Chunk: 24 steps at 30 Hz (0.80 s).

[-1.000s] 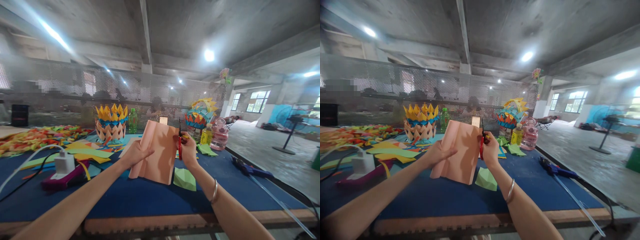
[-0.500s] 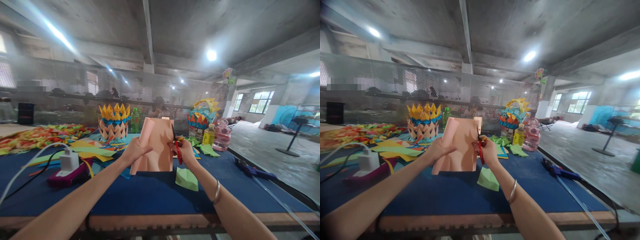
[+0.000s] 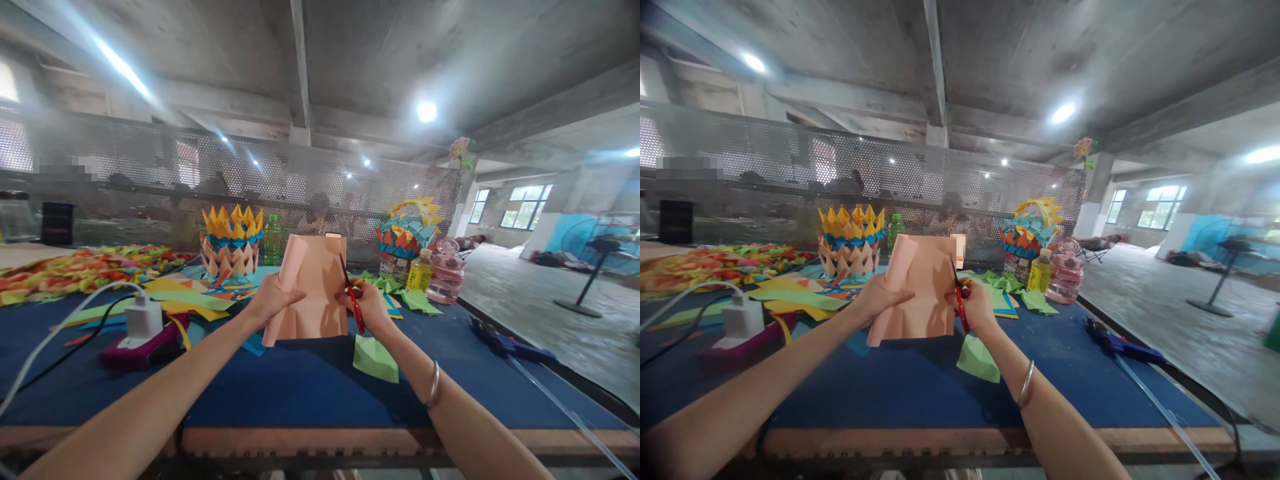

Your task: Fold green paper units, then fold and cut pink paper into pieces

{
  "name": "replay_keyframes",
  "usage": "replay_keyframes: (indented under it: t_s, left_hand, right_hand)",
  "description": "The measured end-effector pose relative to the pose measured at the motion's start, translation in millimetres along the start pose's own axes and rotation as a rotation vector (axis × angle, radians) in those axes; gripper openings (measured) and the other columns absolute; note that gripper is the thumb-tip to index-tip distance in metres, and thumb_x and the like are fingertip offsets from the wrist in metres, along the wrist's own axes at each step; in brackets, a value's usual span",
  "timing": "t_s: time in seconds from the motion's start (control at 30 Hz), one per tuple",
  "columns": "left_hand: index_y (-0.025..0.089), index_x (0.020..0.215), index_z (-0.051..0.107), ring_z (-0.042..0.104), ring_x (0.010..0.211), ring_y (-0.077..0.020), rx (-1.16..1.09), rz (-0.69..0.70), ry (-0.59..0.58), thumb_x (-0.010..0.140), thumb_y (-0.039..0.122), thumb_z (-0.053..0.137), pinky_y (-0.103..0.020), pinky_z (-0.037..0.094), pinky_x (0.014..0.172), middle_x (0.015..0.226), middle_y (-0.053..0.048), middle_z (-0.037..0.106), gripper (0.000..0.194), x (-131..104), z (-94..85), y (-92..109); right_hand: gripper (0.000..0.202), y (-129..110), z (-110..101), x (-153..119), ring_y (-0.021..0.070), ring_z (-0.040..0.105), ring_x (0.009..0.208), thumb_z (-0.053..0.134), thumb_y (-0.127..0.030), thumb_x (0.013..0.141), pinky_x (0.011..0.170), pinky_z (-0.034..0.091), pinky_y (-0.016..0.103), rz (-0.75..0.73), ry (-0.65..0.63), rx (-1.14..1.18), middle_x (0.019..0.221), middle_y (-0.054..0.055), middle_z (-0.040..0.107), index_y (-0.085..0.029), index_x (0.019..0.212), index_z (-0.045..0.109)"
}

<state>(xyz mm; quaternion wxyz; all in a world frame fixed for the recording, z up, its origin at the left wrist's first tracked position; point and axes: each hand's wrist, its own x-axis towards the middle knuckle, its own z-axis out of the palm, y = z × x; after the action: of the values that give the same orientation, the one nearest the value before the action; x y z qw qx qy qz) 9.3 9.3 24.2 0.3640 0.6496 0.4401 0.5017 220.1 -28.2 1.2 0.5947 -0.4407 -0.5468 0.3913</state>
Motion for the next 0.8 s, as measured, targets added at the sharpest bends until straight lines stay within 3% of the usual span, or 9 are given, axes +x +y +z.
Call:
replay_keyframes:
  t_s: [0.1,0.4,0.6,0.8]
  left_hand:
    - [0.012,0.074,0.070,0.067,0.073,-0.0262,-0.082,-0.006,-0.062,0.045,0.030,0.083,-0.031,0.051,0.065,0.068,-0.005,0.070,0.036,0.9,-1.1,-2.3]
    - [0.012,0.081,0.071,0.069,0.076,-0.0289,-0.213,-0.116,-0.057,0.040,0.027,0.085,-0.036,0.053,0.069,0.077,-0.009,0.074,0.046,9.6,-4.4,-15.0]
    - [0.011,0.076,0.069,0.068,0.071,-0.0280,-0.220,-0.126,0.002,0.036,0.026,0.085,-0.034,0.052,0.064,0.070,-0.007,0.072,0.046,13.8,-6.5,-21.7]
    - [0.012,0.071,0.066,0.065,0.068,-0.0254,-0.213,-0.110,0.101,0.035,0.026,0.084,-0.031,0.049,0.061,0.065,-0.004,0.067,0.043,16.9,-10.3,-22.8]
  right_hand:
    - [0.046,0.6,-0.1,-0.4,0.0087,0.052,0.042,0.082,-0.032,0.053,0.045,0.048,0.022,-0.001,-0.024,0.023,0.054,-0.008,0.057,-0.018,0.086,0.053]
    - [0.049,6.5,-1.6,1.5,0.0099,0.054,0.047,0.084,-0.029,0.049,0.046,0.045,0.022,0.048,-0.039,-0.079,0.060,-0.005,0.061,-0.017,0.087,0.056]
    - [0.049,7.2,0.6,-0.2,0.0128,0.059,0.059,0.083,-0.024,0.048,0.055,0.047,0.023,0.038,-0.090,-0.109,0.064,-0.003,0.064,-0.016,0.090,0.060]
    - [0.044,3.4,3.3,-3.8,0.0108,0.055,0.057,0.082,-0.034,0.054,0.055,0.044,0.022,0.069,-0.103,-0.129,0.063,-0.004,0.061,-0.016,0.085,0.058]
